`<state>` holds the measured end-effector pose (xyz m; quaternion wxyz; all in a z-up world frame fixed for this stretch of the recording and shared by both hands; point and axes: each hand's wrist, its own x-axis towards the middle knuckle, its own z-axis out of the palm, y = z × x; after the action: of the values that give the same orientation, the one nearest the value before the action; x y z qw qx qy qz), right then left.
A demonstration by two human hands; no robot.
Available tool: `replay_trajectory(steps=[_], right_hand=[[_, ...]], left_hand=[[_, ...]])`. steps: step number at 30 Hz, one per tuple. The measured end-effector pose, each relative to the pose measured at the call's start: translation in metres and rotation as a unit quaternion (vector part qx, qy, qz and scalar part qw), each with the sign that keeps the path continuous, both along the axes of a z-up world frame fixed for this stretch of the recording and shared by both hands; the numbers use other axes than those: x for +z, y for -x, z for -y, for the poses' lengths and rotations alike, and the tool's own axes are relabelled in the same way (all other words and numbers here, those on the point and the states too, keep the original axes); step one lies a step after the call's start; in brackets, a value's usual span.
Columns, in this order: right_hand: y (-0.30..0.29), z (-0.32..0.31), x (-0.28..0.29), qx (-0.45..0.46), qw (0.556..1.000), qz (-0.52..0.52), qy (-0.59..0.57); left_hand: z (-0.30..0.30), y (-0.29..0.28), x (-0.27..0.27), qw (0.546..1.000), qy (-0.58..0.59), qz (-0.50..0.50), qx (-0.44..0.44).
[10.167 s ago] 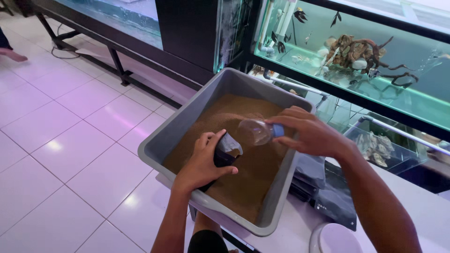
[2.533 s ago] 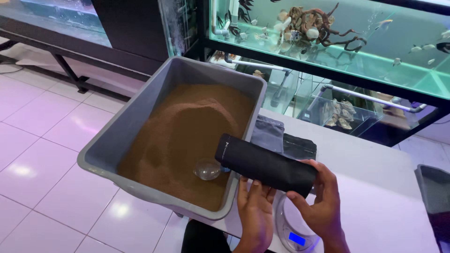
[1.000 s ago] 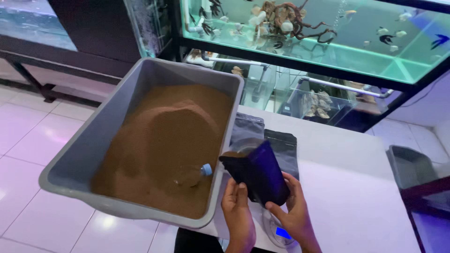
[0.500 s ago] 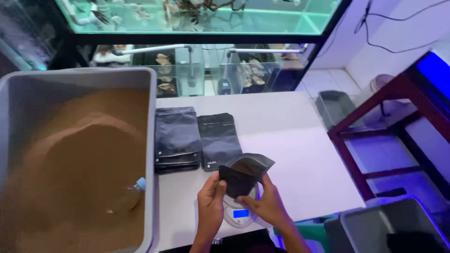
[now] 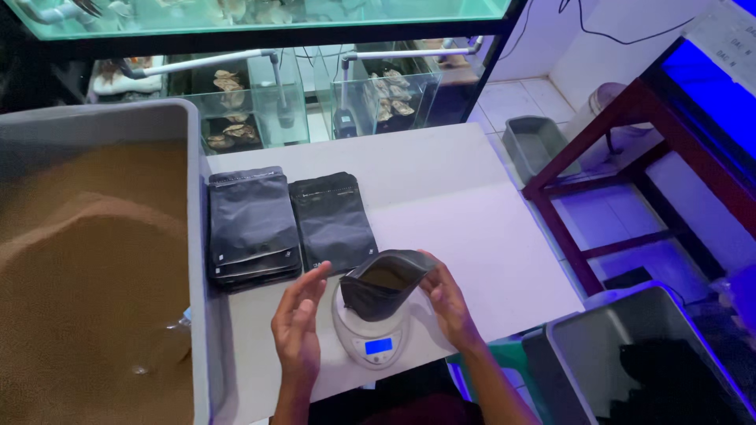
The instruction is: The person fills a black pouch with sand using a plastic bottle scoop from a large bin, weighs it on a digital scale, and seals the pouch before placing it in another bin.
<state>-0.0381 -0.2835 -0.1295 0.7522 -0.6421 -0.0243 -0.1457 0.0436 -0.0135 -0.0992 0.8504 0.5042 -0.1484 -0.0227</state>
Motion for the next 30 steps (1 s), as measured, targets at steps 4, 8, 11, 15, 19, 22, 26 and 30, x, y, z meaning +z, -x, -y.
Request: replay_trajectory(steps=[4,8,11,15,19,22,26,30], right_hand=[[0.001,0.005,-0.015,-0.040,0.998,-0.028,-0.027],[0.002,0.004,-0.017,-0.032,0.999,-0.008,-0.022],[0.002,-0.004,-0.008,-0.021,1.000,0.010,0.001],[0.004,-0.004,-0.006,-0.027,0.998,-0.003,0.051],[0.005,-0.005,-0.008,-0.030,0.998,-0.022,0.050],[0.004,-0.006,-0.007,-0.020,0.998,-0.011,0.050],[0.004,-0.005,-0.010,-0.025,0.998,-0.008,0.059],[0.004,0.000,-0.026,-0.046,0.996,-0.032,0.063]], left_hand=[[-0.005,-0.013,-0.029,0.999,0.008,-0.041,0.018],[-0.009,-0.015,-0.045,0.989,0.067,-0.130,0.028],[-0.010,-0.013,-0.048,0.987,0.070,-0.140,0.040],[-0.009,-0.010,-0.045,0.990,0.045,-0.123,0.045],[-0.007,-0.009,-0.047,0.991,0.042,-0.120,0.047],[-0.007,-0.009,-0.042,0.990,0.031,-0.131,0.048],[-0.006,-0.009,-0.042,0.991,0.011,-0.124,0.047],[-0.005,-0.006,-0.040,0.993,-0.007,-0.107,0.051]])
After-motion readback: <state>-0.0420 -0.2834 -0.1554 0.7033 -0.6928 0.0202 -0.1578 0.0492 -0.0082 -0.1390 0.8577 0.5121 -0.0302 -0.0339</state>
